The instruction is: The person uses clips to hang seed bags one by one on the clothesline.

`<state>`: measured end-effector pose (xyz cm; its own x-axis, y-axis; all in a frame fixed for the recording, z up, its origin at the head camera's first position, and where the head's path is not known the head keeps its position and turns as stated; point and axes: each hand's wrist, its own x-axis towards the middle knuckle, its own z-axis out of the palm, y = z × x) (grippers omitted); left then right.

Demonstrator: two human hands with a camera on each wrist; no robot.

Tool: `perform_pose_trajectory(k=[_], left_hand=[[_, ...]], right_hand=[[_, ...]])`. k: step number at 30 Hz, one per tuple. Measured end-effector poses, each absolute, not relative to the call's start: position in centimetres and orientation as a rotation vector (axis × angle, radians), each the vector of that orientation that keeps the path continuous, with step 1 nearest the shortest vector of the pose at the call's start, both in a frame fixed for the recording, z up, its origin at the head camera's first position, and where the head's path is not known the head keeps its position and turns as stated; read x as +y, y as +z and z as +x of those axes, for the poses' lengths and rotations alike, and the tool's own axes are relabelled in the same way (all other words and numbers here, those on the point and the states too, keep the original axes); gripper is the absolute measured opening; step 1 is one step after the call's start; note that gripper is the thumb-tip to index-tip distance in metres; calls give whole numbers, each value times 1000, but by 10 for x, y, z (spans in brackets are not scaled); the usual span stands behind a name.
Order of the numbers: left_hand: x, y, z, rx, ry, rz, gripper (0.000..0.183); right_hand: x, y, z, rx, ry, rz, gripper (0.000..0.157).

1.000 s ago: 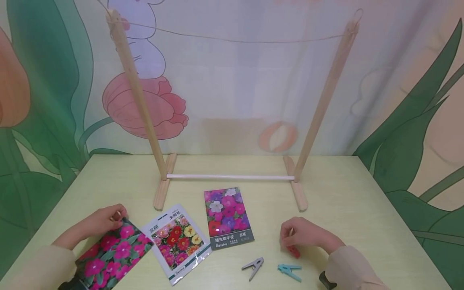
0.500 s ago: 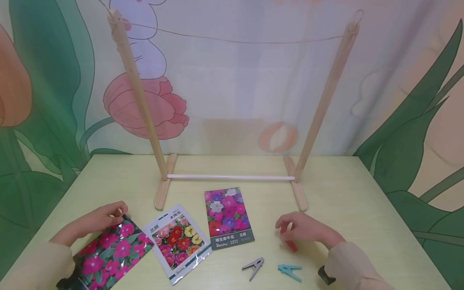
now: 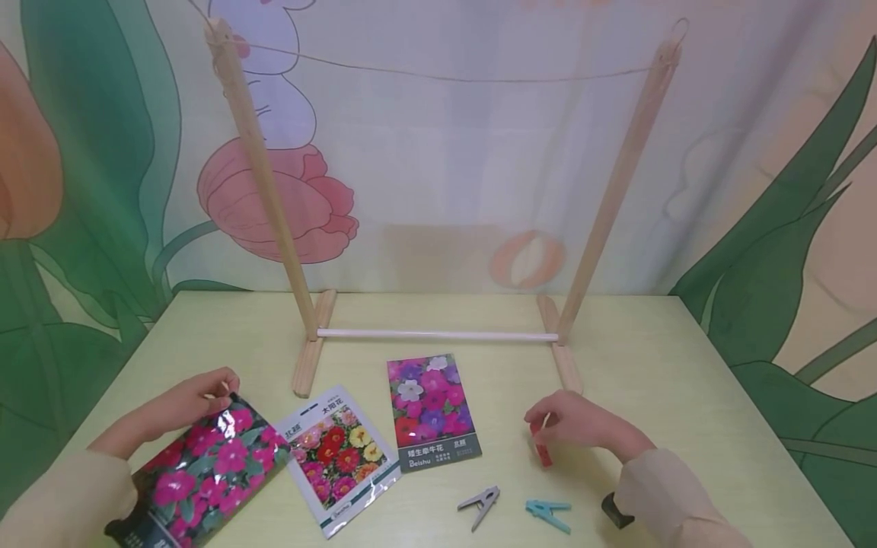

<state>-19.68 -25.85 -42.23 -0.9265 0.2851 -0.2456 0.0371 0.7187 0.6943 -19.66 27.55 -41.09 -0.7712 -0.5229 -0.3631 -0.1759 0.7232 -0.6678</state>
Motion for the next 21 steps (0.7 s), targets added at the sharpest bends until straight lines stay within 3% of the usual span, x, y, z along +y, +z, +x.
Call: perform_pose_trajectory(k=[21], left_hand=[[-258, -410, -205, 2669, 1086, 228, 8]], right_hand=[[273, -392, -207, 2482, -866, -557, 32]])
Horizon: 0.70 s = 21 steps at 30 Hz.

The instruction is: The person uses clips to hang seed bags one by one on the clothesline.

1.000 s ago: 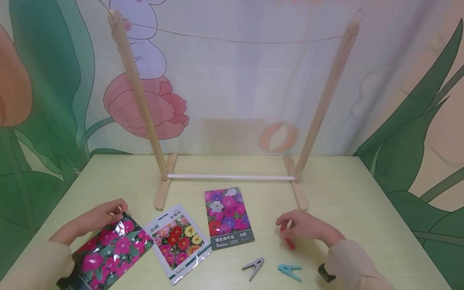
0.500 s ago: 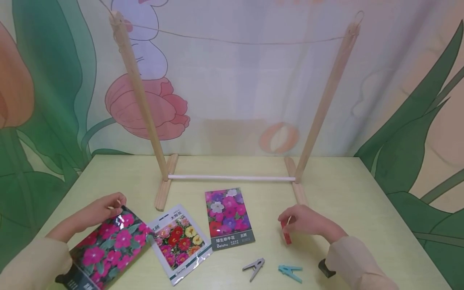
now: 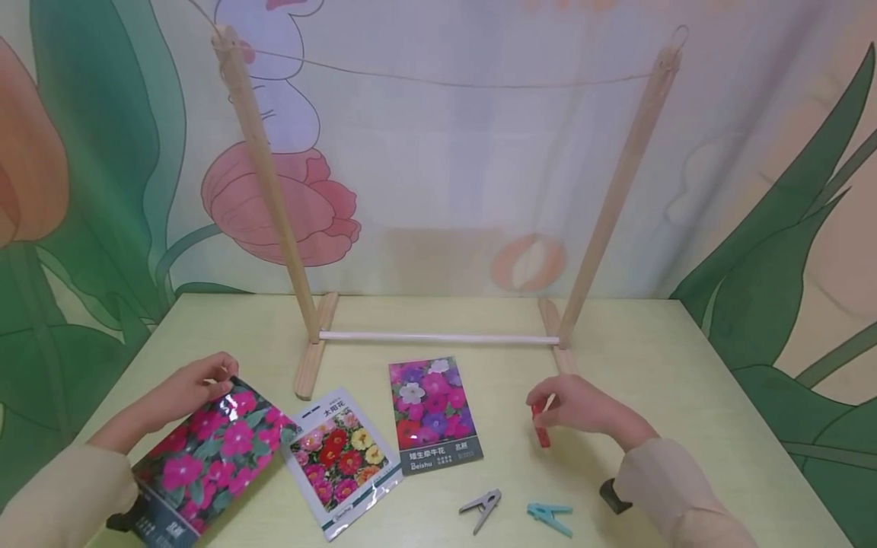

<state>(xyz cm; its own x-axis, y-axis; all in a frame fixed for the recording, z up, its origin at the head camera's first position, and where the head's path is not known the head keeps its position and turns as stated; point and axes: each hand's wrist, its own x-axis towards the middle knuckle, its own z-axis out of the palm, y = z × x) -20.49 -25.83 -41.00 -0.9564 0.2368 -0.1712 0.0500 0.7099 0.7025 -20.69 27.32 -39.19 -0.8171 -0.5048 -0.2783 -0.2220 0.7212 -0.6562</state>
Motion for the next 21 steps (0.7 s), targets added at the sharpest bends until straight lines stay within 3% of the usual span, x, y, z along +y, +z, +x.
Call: perform_pose_trajectory(k=[21], left_hand=[[-256, -405, -208, 2745, 1177, 190, 7]], right_hand=[[267, -379, -214, 2543, -917, -610, 31]])
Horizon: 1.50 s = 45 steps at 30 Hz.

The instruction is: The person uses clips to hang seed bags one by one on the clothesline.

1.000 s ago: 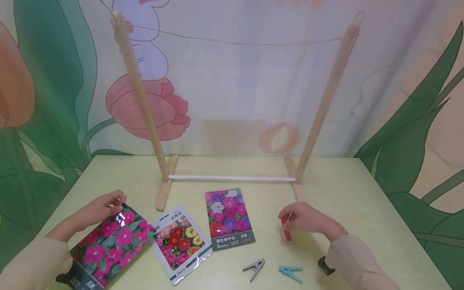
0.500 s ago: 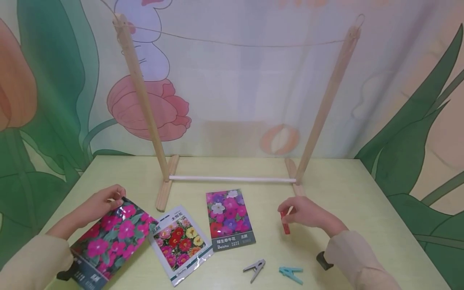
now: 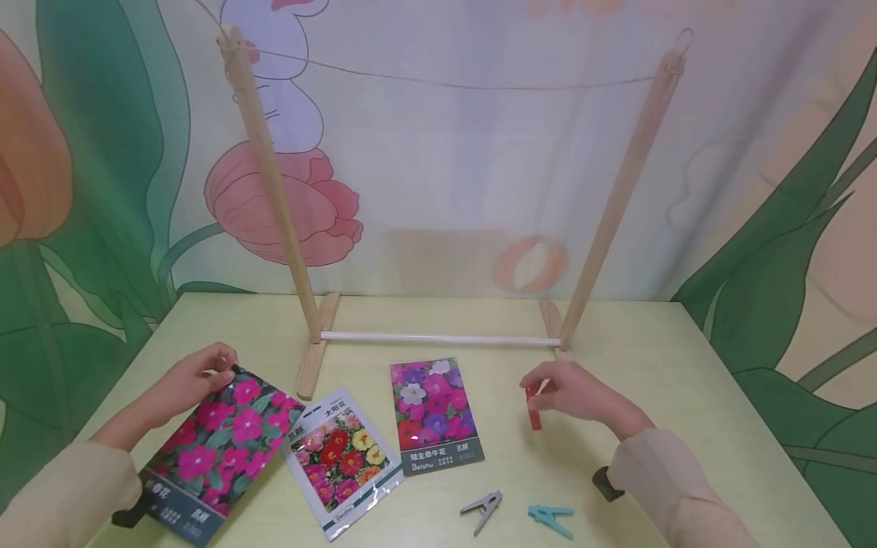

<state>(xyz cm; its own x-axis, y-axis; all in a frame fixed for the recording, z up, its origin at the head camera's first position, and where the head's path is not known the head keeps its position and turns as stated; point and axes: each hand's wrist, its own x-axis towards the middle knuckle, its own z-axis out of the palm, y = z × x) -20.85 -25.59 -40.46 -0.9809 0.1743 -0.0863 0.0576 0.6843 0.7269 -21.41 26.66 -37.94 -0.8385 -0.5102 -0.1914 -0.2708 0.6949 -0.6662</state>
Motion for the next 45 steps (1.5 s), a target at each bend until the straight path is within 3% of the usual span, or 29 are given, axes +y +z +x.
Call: perform_pose_trajectory(k=[45], left_hand=[[-238, -394, -220, 2730, 1345, 126, 13]], right_hand=[[249, -355, -233, 2631, -997, -720, 32]])
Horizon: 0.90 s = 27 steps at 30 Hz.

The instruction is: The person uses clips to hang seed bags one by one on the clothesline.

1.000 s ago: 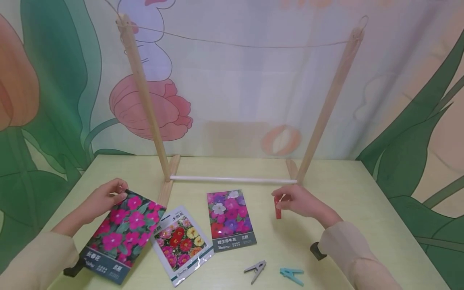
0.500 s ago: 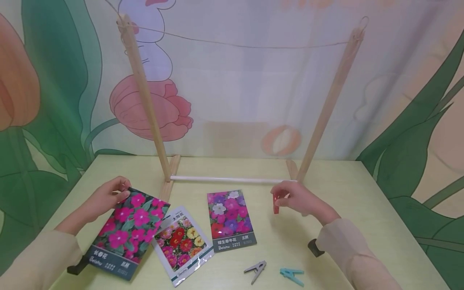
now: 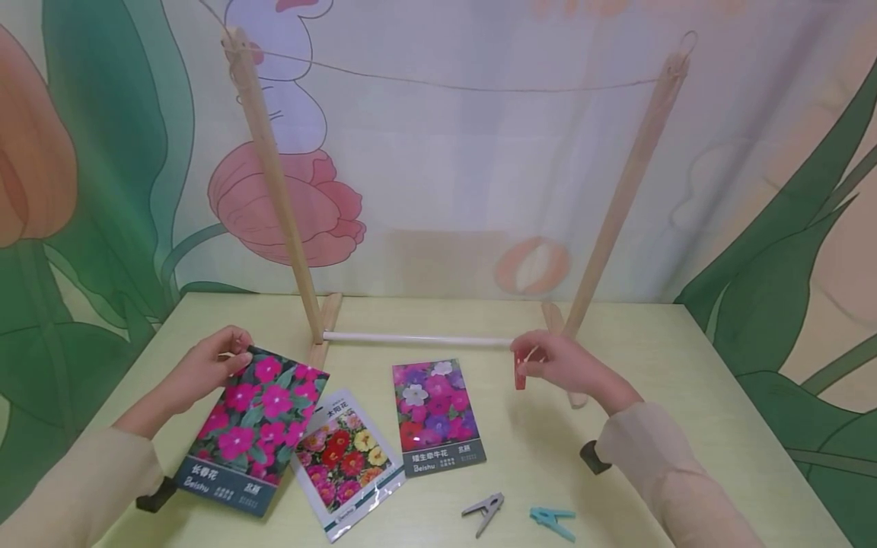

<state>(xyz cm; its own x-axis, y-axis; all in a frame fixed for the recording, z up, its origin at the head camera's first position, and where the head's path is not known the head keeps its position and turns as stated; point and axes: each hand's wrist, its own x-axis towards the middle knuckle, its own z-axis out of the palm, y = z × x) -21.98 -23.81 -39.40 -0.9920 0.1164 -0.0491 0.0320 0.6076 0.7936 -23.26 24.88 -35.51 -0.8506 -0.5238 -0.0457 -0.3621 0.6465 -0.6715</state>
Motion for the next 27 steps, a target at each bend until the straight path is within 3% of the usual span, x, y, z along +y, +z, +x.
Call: perform_pose_trajectory(k=[27], left_hand=[[-228, -387, -221, 2750, 1431, 98, 19]], right_hand=[[237, -340, -243, 2659, -984, -709, 34]])
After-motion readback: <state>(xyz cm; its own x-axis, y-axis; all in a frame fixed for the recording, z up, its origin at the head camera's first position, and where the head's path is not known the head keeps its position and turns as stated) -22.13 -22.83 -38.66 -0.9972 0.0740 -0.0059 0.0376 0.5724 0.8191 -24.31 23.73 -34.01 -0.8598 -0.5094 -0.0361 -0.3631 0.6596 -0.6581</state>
